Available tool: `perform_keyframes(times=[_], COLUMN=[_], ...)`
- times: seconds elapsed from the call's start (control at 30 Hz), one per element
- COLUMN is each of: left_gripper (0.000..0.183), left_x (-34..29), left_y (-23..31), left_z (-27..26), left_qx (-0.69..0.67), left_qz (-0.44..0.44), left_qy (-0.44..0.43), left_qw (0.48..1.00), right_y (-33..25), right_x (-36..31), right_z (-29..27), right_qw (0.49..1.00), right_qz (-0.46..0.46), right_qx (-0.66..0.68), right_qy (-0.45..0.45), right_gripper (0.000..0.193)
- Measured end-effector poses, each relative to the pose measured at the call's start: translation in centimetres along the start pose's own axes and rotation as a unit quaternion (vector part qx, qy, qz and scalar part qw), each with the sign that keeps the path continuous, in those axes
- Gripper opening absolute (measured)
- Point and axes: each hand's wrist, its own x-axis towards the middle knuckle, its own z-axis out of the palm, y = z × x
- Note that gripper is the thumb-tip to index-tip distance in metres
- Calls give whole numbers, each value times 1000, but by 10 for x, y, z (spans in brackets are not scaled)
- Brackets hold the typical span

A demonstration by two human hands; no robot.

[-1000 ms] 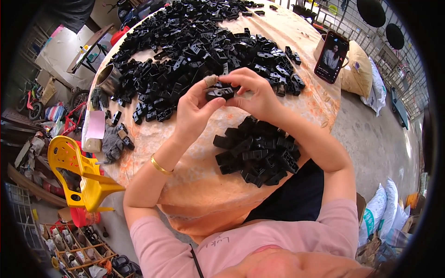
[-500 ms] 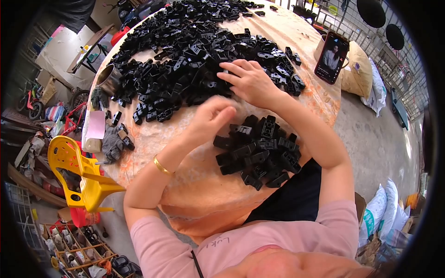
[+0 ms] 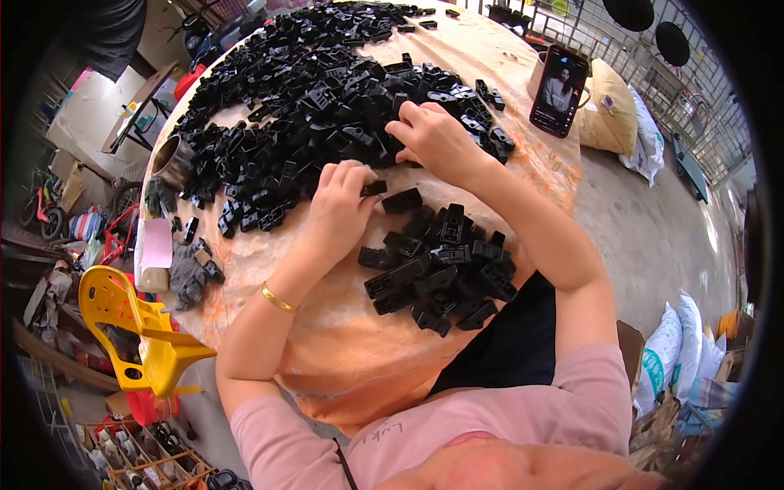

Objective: The person assembles plastic components by hand, fitting pairs of plastic pieces together and placing the assembled parts into a pile on the table.

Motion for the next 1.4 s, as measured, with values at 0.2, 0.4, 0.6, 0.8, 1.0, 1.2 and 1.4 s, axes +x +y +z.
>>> perform_keyframes(times=[0.2, 0.4, 0.6, 0.8, 1.0, 1.2, 1.4], left_gripper=[29, 33, 36, 35, 37, 32, 40], left_x=[4, 2, 0, -1, -3, -2, -3], left_y=[-2, -4, -7, -7, -5, -1, 7], left_z=[1, -1, -4, -5, -11, -13, -12], left_qx=[-479, -588, -607, -591, -555, -523, -518], left_qz=[-281, -277, -306, -301, -280, -265, -283], left_qy=[60, 83, 100, 117, 93, 114, 85], left_qw=[829, 755, 727, 740, 777, 802, 803], right_y=[-7, -28, -40, -44, -52, -57, -53], right_x=[0, -2, -2, -6, -5, -6, -7], right_z=[-6, 9, -5, -8, -11, -12, -12], right_qw=[985, 811, 857, 846, 907, 909, 942], right_qz=[116, 198, 157, 205, 163, 139, 83], right_qx=[118, 550, 486, 490, 385, 373, 294], right_qy=[55, 33, 71, 47, 53, 121, 137], right_gripper=[35, 41, 27, 40, 37, 31, 33])
